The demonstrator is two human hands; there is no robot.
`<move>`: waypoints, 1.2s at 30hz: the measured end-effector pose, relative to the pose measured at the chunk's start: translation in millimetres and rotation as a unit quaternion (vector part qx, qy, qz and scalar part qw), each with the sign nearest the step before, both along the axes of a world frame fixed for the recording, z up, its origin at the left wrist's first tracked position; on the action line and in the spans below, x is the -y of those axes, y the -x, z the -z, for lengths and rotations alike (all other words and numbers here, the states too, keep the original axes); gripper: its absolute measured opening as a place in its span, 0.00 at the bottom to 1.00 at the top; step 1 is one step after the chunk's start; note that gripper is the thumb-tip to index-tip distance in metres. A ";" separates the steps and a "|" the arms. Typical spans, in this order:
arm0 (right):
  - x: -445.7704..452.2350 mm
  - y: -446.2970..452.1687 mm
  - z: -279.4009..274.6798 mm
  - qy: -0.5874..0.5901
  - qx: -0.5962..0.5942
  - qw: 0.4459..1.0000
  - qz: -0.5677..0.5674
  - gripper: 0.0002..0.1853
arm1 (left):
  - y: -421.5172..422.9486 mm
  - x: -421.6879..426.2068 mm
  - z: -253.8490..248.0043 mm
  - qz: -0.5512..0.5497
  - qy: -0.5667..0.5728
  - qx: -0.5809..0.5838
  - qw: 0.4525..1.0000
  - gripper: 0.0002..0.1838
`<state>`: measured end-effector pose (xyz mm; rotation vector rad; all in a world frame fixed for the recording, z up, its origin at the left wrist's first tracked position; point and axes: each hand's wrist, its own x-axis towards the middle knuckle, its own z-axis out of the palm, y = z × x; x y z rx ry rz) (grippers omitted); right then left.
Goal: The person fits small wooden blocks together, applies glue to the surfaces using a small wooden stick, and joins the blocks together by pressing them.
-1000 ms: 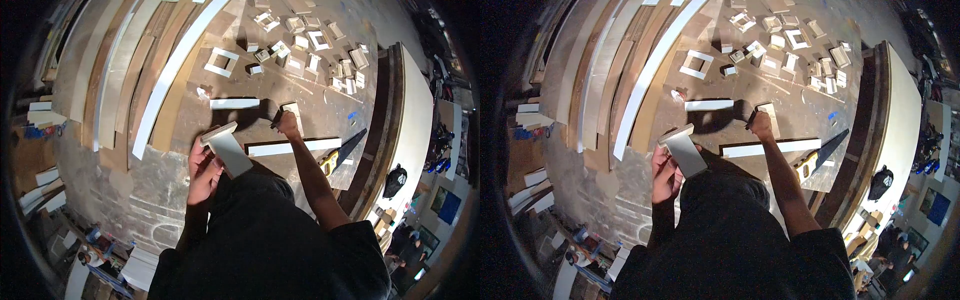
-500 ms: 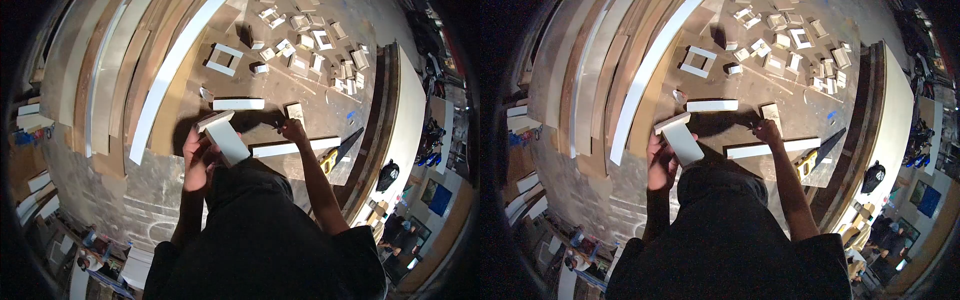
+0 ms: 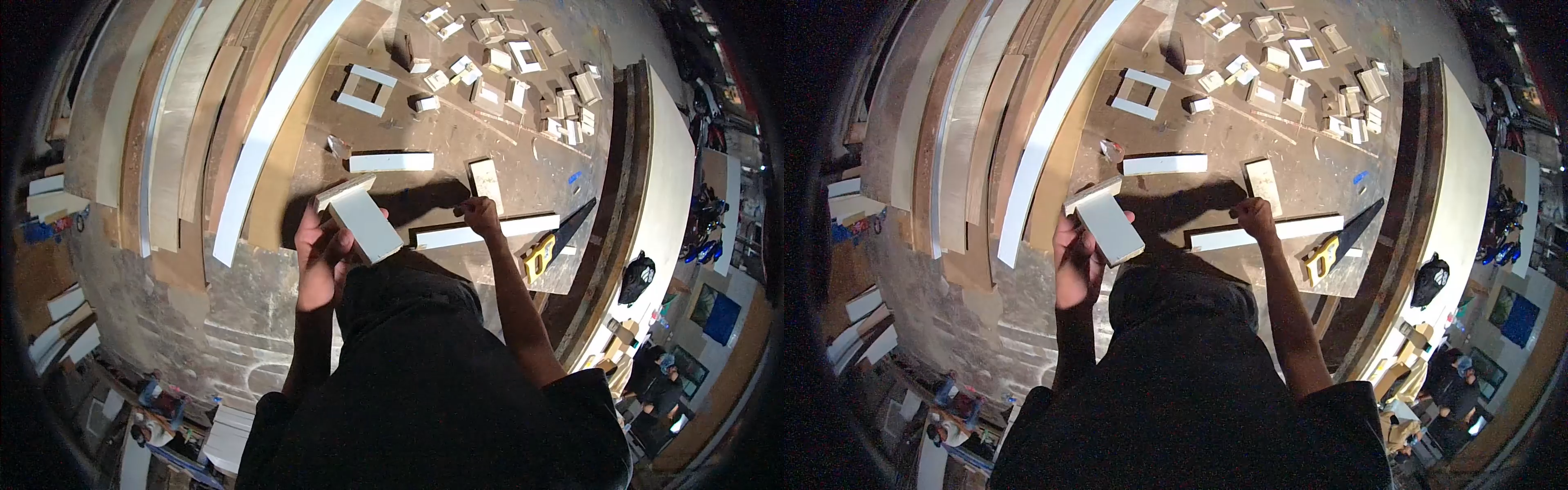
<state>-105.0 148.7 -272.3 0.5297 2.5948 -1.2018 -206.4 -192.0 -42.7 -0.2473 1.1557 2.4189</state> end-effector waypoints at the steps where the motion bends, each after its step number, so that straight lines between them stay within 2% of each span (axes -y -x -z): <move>1: 0.5 1.9 -3.5 -0.009 0.017 1.000 -0.005 0.12 | -1.8 2.6 -1.5 0.005 0.007 0.009 1.000 0.40; 5: -6.8 6.8 -0.2 0.016 0.039 0.998 -0.040 0.08 | -6.7 8.6 -16.7 0.012 0.011 0.017 1.000 0.38; 8: -4.5 17.0 -15.9 0.093 0.156 0.983 0.024 0.08 | -12.4 17.4 -5.6 0.010 0.031 -0.041 0.999 0.33; 10: -19.3 7.3 17.4 0.133 0.109 0.985 0.021 0.08 | -14.5 20.1 -5.0 -0.001 0.021 -0.047 0.999 0.32; 12: -19.9 8.1 19.9 0.084 0.110 0.990 0.000 0.07 | -15.2 21.5 -8.1 -0.002 0.023 -0.041 0.999 0.31; 14: -22.1 9.0 25.0 0.087 0.125 0.988 0.004 0.07 | -14.9 20.4 -12.4 -0.004 0.023 -0.034 0.999 0.31; 16: -25.8 9.9 33.1 0.089 0.140 0.986 0.009 0.07 | -13.8 17.3 -17.0 -0.024 -0.022 -0.017 0.999 0.30; 18: -28.4 9.2 38.6 0.004 0.106 0.992 -0.069 0.08 | -14.2 15.8 -16.8 -0.024 -0.014 -0.015 1.000 0.30; 19: -29.3 9.4 42.0 0.005 0.106 0.992 -0.068 0.08 | -14.1 15.6 -16.3 -0.022 -0.006 -0.012 1.000 0.30; 21: -29.3 10.1 45.7 -0.072 -0.030 0.976 -0.205 0.10 | -13.3 16.0 -14.2 -0.005 0.016 -0.016 1.000 0.30; 22: -30.0 8.9 47.1 -0.072 -0.029 0.976 -0.202 0.10 | -13.1 15.8 -13.3 0.010 0.037 -0.021 0.999 0.30; 25: -15.7 23.4 16.4 -0.127 0.086 0.974 -0.165 0.11 | -12.4 12.9 -12.3 0.010 0.042 -0.009 0.999 0.30; 28: -17.7 29.6 20.5 -0.117 0.170 0.958 -0.201 0.10 | -11.6 12.7 -11.6 0.009 0.013 0.007 1.000 0.34; 29: -17.6 29.3 23.3 -0.126 0.196 0.952 -0.201 0.14 | -11.5 13.4 -8.1 0.009 0.013 0.008 1.000 0.34; 31: -17.8 29.0 29.0 -0.135 0.222 0.945 -0.200 0.19 | -10.9 14.6 1.1 0.021 0.033 -0.005 0.999 0.36; 33: -19.5 26.8 34.7 -0.085 0.243 0.958 -0.131 0.17 | -8.5 10.9 -7.5 0.021 0.031 -0.003 0.999 0.36; 36: -21.4 24.1 43.0 -0.060 0.216 0.965 -0.137 0.15 | -7.5 10.1 -7.8 0.025 0.021 0.001 0.999 0.36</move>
